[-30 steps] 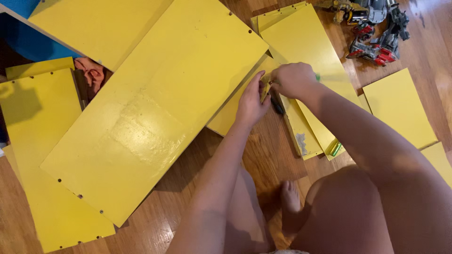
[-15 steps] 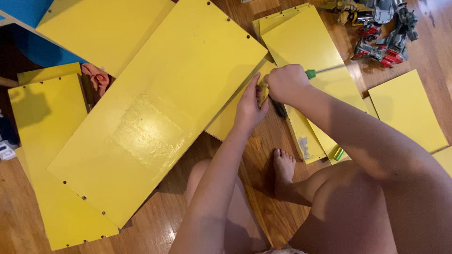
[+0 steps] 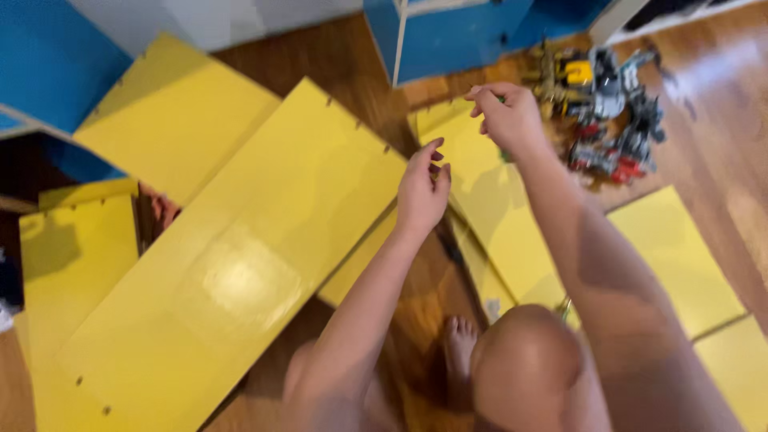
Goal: The person assembles yellow wooden furniture panels on a wooden floor. They use a screwdriver to tighten screws into pre-drilled holes, aligning and securing multiple panels together. The person occasionally reaches for screws from a nearby blue shelf.
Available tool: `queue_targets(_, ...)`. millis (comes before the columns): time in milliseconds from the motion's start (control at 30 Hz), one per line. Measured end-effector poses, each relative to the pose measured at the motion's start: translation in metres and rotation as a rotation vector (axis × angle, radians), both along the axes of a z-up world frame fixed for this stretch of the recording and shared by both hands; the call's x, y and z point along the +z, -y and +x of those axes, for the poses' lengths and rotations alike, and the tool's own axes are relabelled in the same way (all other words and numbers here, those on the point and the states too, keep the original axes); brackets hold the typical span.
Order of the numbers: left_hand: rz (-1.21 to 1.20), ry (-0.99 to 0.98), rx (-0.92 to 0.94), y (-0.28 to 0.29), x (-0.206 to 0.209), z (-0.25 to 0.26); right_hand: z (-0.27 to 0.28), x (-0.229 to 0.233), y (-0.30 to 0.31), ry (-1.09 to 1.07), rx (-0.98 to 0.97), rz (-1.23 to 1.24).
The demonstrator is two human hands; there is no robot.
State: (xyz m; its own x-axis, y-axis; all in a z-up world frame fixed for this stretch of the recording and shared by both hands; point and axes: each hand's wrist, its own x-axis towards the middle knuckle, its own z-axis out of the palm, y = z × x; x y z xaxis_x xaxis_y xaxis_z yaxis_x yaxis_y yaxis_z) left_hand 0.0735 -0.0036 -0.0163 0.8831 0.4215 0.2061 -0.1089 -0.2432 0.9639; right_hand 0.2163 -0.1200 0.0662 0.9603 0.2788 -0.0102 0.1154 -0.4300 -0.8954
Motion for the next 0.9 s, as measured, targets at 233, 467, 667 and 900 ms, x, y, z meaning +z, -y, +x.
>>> queue_targets(233, 0.147, 0.102, 0.086, -0.022, 0.072, 0.112, 0.136, 0.024, -0.047, 0.372, -0.195, 0.313)
queue_targets(467, 0.086, 0.231, 0.168, -0.041, 0.152, 0.230, 0.250, 0.098, -0.132, 0.778, -0.344, 0.191)
queue_targets(667, 0.059, 0.112, 0.196, -0.050, 0.169, 0.248, 0.258, 0.127, -0.169, 0.572, -0.433, -0.031)
queue_targets(900, 0.047, 0.115, 0.293, -0.050, 0.147, 0.252, 0.262, 0.113, -0.163, 0.566, -0.321, -0.046)
